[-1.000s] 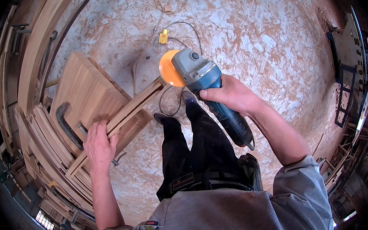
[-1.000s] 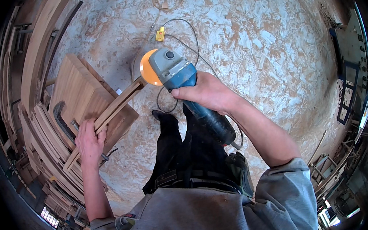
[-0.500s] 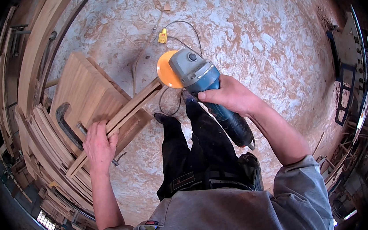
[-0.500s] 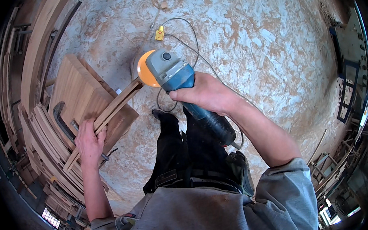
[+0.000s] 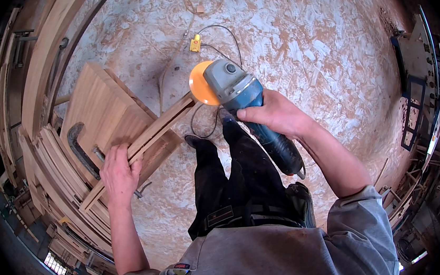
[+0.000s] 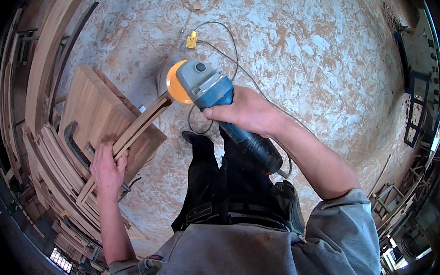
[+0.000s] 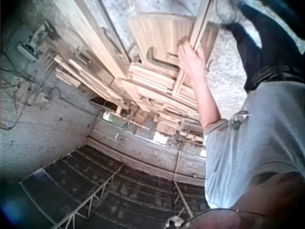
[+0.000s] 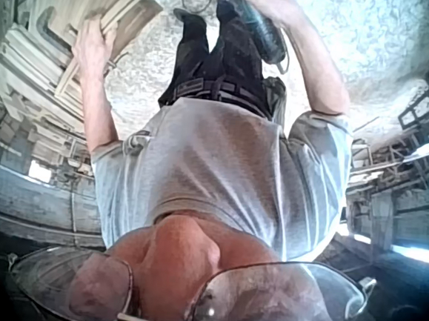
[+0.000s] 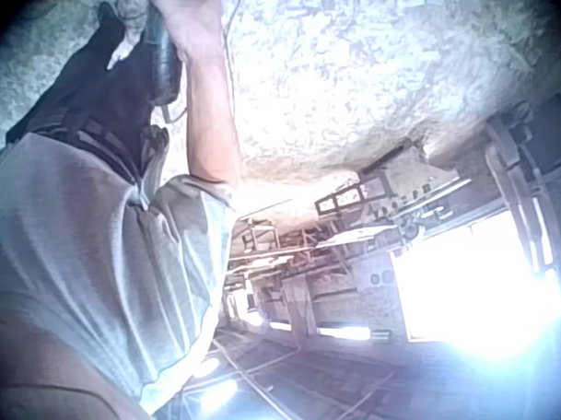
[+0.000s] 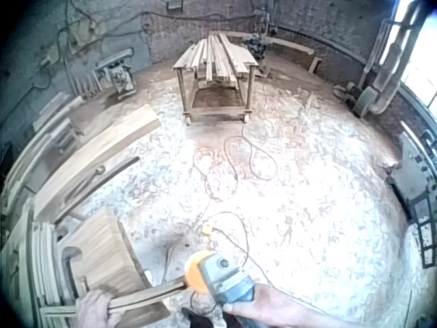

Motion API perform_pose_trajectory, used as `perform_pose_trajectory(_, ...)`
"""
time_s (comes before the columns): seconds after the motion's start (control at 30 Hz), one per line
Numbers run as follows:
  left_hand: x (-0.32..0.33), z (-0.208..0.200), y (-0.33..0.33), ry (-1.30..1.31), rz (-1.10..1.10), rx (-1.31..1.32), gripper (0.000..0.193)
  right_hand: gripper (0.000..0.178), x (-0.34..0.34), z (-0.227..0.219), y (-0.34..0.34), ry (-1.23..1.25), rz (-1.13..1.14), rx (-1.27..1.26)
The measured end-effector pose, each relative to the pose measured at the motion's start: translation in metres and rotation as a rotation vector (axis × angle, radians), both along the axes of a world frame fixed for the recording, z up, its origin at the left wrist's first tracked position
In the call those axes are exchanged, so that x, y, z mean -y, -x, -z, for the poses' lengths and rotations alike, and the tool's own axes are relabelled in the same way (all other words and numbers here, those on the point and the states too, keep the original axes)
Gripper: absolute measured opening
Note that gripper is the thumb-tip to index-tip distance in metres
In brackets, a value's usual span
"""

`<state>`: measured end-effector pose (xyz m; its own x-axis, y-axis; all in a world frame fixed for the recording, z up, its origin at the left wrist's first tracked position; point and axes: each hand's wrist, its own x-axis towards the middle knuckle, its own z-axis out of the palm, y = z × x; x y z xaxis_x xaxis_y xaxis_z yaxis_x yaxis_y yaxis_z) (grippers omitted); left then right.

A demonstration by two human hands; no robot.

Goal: The person assembles a wooden frame structure by fitting multiple thin wooden slats into a rectangular frame. They then use a power sander to smooth the edges of the assembled wooden pieces. The person handles the wood by hand and uses a clamp to secure the workpiece during sanding.

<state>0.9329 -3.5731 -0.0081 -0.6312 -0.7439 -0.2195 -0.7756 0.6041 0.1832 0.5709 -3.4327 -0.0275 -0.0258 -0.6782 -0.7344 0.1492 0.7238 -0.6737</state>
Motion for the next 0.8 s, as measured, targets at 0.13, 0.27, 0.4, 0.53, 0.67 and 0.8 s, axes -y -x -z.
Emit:
perform_pose_trajectory(0.13,0.000,0.000,0.000,0.006,0.001,0.004,0.040,0.048,-0.001,-0.002,0.001,-0.017,0.041,0.051)
perform_pose_trajectory(0.27,-0.001,0.000,0.001,0.004,-0.002,0.010,0.040,0.050,-0.003,-0.002,0.002,-0.031,0.012,0.078)
perform_pose_trajectory(0.4,-0.003,-0.003,0.008,0.025,-0.006,0.008,0.039,0.049,-0.004,0.001,0.004,-0.045,0.054,0.074)
perform_pose_trajectory(0.53,-0.005,0.000,0.005,0.025,-0.004,0.021,0.039,0.044,-0.002,-0.005,0.003,-0.065,0.056,0.057)
perform_pose_trajectory(0.67,-0.001,-0.001,0.003,0.013,-0.023,0.017,0.042,0.037,-0.001,-0.009,-0.004,0.006,0.127,0.022)
perform_pose_trajectory(0.8,0.005,-0.019,-0.002,-0.056,-0.017,-0.045,0.042,0.046,-0.016,-0.003,0.005,-0.008,0.254,0.086)
